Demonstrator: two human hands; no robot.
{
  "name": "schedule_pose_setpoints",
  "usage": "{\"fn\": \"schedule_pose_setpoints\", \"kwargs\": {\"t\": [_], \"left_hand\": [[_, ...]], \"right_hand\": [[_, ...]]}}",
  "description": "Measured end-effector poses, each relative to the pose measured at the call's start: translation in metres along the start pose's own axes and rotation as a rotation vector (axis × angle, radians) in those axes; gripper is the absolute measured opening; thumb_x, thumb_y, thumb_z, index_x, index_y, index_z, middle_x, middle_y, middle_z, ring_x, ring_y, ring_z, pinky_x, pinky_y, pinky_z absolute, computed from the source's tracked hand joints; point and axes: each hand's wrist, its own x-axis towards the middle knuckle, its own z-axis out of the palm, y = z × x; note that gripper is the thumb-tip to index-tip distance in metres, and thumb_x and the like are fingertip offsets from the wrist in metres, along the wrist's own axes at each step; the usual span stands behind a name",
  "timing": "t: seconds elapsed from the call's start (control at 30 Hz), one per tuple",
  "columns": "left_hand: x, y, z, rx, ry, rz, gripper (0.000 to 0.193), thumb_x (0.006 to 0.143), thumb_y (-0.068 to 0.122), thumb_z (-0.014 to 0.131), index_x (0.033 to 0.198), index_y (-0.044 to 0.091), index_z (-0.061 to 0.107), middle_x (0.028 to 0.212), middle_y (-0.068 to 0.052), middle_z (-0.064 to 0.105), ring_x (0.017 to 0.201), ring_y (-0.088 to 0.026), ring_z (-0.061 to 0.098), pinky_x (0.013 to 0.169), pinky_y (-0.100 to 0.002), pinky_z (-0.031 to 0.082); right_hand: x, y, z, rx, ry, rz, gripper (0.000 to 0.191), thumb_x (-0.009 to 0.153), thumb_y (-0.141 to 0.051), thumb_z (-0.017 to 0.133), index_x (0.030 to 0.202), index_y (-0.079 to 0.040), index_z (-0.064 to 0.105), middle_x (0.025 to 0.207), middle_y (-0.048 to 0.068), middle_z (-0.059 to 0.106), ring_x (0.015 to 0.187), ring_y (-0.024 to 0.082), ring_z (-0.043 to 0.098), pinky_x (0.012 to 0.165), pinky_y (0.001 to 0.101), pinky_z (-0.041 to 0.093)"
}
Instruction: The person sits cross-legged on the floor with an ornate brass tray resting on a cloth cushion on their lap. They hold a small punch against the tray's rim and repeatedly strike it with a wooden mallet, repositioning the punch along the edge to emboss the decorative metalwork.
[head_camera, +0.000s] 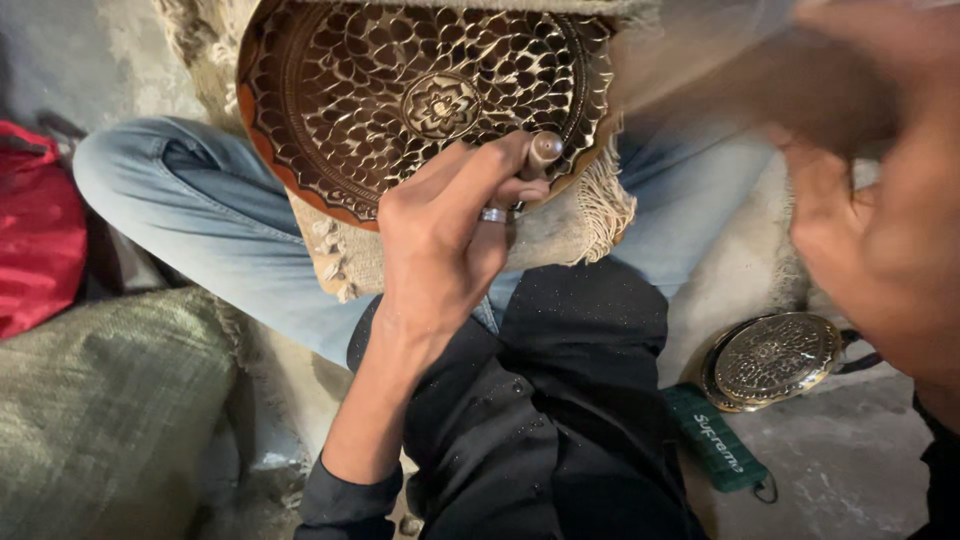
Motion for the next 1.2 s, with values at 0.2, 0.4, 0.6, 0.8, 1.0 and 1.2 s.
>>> {"fn": "schedule_pose_setpoints", "kwargs": {"t": [0.2,0.4,0.6,0.8,1.0,1.2], "left_hand": [[0.001,0.002,0.0,-0.014,0.006,-0.002,0.052,0.08,-0.019,0.058,0.127,0.001,0.064,0.099,-0.01,0.072,0.092,-0.016,0.08,0.076,-0.025,0.062],[0.001,0.002,-0.004,0.002,-0.012,-0.008,0.053,0.078,-0.019,0.059,0.126,0.002,0.064,0.102,-0.01,0.07,0.091,-0.016,0.079,0.075,-0.026,0.061],[0.001,0.003,-0.003,0.045,-0.007,-0.005,0.049,0.08,-0.017,0.061,0.124,0.003,0.065,0.1,-0.009,0.071,0.087,-0.016,0.077,0.073,-0.027,0.06],[0.002,0.005,-0.006,0.006,-0.017,-0.013,0.048,0.079,-0.017,0.059,0.123,0.003,0.064,0.097,-0.008,0.071,0.089,-0.016,0.076,0.078,-0.026,0.061],[0.003,0.006,-0.004,0.02,-0.009,0.014,0.045,0.082,-0.017,0.062,0.123,0.003,0.064,0.1,-0.008,0.073,0.089,-0.016,0.074,0.078,-0.026,0.06],[0.003,0.006,-0.004,-0.031,-0.021,0.007,0.051,0.08,-0.021,0.058,0.126,0.002,0.064,0.104,-0.009,0.072,0.094,-0.015,0.078,0.078,-0.024,0.062]], "right_hand": [[-0.006,0.001,0.0,-0.041,-0.002,0.084,0.054,0.097,0.001,0.075,0.145,0.002,0.052,0.12,0.021,0.06,0.1,0.029,0.065,0.086,0.039,0.055],[-0.028,0.017,0.009,-0.078,0.089,-0.086,0.052,0.1,0.001,0.069,0.146,0.003,0.044,0.124,0.02,0.054,0.111,0.03,0.061,0.096,0.0367,0.052],[-0.019,0.009,0.008,-0.109,0.083,0.014,0.056,0.1,-0.005,0.079,0.144,0.007,0.047,0.119,0.021,0.056,0.103,0.032,0.063,0.088,0.038,0.053],[-0.013,-0.003,0.009,-0.043,0.087,0.096,0.047,0.101,0.003,0.079,0.141,0.0,0.053,0.124,0.018,0.06,0.107,0.031,0.063,0.093,0.0387,0.053],[-0.038,0.016,0.009,-0.146,-0.017,0.038,0.051,0.102,0.009,0.074,0.147,-0.005,0.056,0.132,0.015,0.059,0.116,0.026,0.063,0.098,0.0347,0.054],[-0.057,0.05,0.034,-0.025,-0.045,0.209,0.029,0.104,-0.009,0.073,0.121,0.01,0.059,0.127,0.018,0.068,0.096,0.025,0.067,0.079,0.037,0.053]]}}
